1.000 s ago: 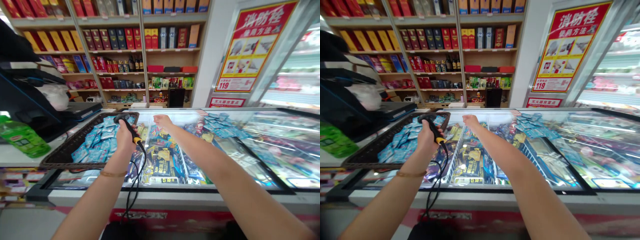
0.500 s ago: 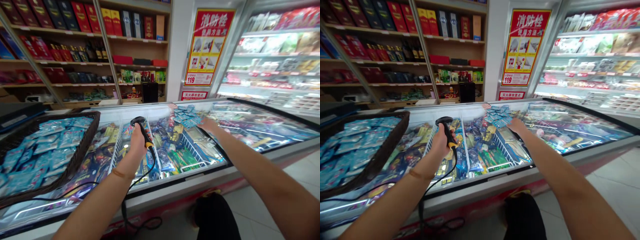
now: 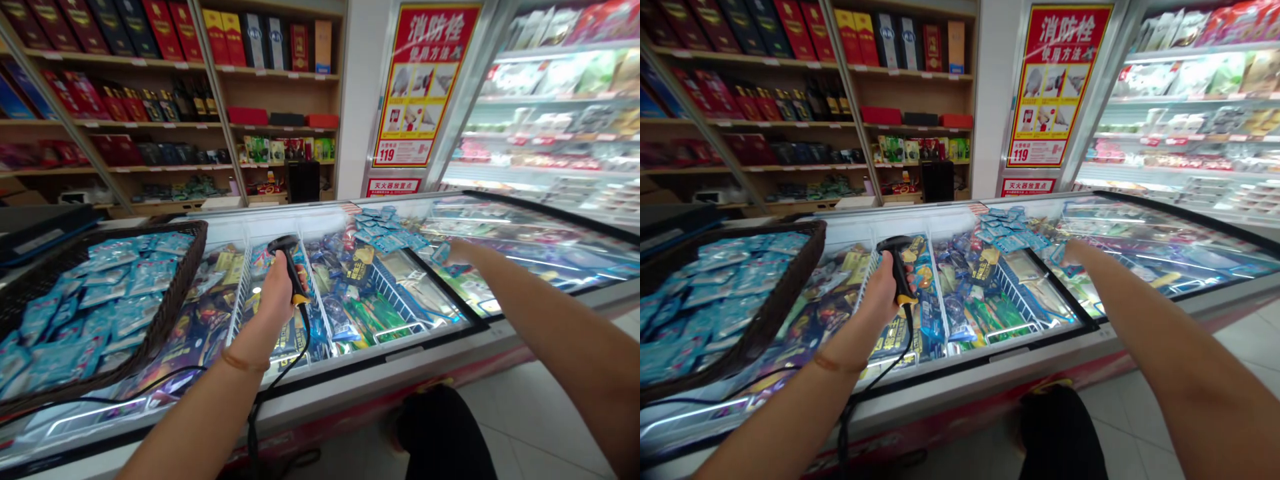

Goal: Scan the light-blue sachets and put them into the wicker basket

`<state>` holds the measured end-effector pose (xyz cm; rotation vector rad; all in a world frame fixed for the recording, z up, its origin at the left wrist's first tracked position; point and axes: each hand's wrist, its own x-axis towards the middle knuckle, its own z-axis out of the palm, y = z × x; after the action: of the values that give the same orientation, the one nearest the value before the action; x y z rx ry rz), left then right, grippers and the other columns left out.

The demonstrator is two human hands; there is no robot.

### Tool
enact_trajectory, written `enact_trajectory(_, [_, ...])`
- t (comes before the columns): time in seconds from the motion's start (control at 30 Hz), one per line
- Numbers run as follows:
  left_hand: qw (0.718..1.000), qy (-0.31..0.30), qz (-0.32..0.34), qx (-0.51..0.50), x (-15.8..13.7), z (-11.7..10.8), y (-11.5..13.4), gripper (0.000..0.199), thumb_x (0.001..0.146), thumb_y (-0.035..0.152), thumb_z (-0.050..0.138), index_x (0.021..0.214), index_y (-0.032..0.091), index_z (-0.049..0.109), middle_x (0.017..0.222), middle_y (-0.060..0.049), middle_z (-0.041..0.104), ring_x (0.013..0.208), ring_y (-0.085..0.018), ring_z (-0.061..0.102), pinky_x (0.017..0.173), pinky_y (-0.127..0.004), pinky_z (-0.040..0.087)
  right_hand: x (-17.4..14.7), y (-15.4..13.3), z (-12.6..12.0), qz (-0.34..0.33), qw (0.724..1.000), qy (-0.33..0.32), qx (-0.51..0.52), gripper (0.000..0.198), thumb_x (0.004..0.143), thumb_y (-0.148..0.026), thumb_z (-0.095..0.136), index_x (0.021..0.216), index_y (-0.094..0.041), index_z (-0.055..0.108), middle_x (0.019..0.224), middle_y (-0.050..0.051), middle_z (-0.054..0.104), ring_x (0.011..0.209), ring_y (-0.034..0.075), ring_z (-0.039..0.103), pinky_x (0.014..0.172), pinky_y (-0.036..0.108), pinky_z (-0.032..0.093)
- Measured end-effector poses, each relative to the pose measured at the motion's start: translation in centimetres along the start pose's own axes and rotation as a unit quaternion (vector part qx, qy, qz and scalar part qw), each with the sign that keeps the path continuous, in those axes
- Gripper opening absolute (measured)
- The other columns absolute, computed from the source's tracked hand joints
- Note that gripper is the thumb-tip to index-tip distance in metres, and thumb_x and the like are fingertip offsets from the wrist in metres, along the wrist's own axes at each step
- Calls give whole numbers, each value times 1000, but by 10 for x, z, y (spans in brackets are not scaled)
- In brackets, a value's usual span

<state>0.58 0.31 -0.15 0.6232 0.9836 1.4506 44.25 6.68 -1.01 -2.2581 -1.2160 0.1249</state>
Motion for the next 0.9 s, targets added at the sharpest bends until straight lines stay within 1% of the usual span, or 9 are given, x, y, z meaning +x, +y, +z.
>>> enact_trajectory(0.03, [1000,-1,0,6,1,-3,-3,39,105,51,44,87,19,58,58,2,55,43,-11,54,42,-20,44,-4,-16,-3,15,998,-62,-29,33,57,3,87,86,-7,77,75,19,74,51,15,59,57,35,45])
enact_trajectory(0.1, [1000,-5,2,19,2,-7,-8,39,104,52,47,87,19,58,58,1,55,44,-11,54,41,-21,44,-12,-52,-4,-65,992,-111,-2,58,64,2,83,119,-8,71,89,16,76,55,12,60,59,30,44])
enact_trajectory(0.13, [1000,-6,3,25,2,-8,-10,39,103,54,49,87,19,58,60,1,56,44,-11,54,41,-21,43,-17,-71,-2,-107,987,-120,17,61,66,0,83,125,-10,69,89,12,76,57,12,61,61,29,44])
enact_trajectory(0.27, [998,-12,-11,60,0,-9,-18,43,99,60,52,87,19,56,63,2,58,41,-9,50,40,-21,41,-41,-141,33,-244,944,-165,150,50,56,-13,90,103,-16,75,74,-2,71,68,17,64,67,26,48])
enact_trajectory(0.43, [993,-38,2,111,0,-13,-25,54,93,73,53,89,20,55,63,2,57,41,-10,48,39,-23,41,-76,-201,109,-226,857,-230,402,47,51,-48,92,79,-18,69,68,0,69,62,16,61,62,27,48])
enact_trajectory(0.53, [992,-52,30,110,1,-16,-26,56,86,76,60,92,20,53,73,0,62,46,-9,52,41,-24,44,-89,-216,146,-204,818,-221,490,53,53,-59,87,82,-19,71,72,2,72,67,18,64,66,30,51])
enact_trajectory(0.6, [991,-62,30,115,0,-16,-27,58,84,77,62,93,20,53,76,0,64,47,-9,54,43,-24,45,-94,-218,162,-211,809,-203,509,52,56,-62,85,82,-19,72,74,3,74,71,20,66,70,31,52])
enact_trajectory(0.73, [989,-80,22,126,-4,-13,-30,61,82,80,62,90,21,52,70,2,61,45,-9,52,42,-24,44,-92,-211,179,-245,822,-211,469,39,67,-57,79,78,-20,71,69,0,71,75,20,67,73,30,52])
enact_trajectory(0.9, [982,-137,13,132,-9,-13,-34,63,78,81,66,92,20,53,71,2,61,45,-9,52,42,-24,41,-88,-209,184,-181,827,-261,464,31,76,-51,77,80,-21,70,63,-3,66,70,18,66,68,27,54])
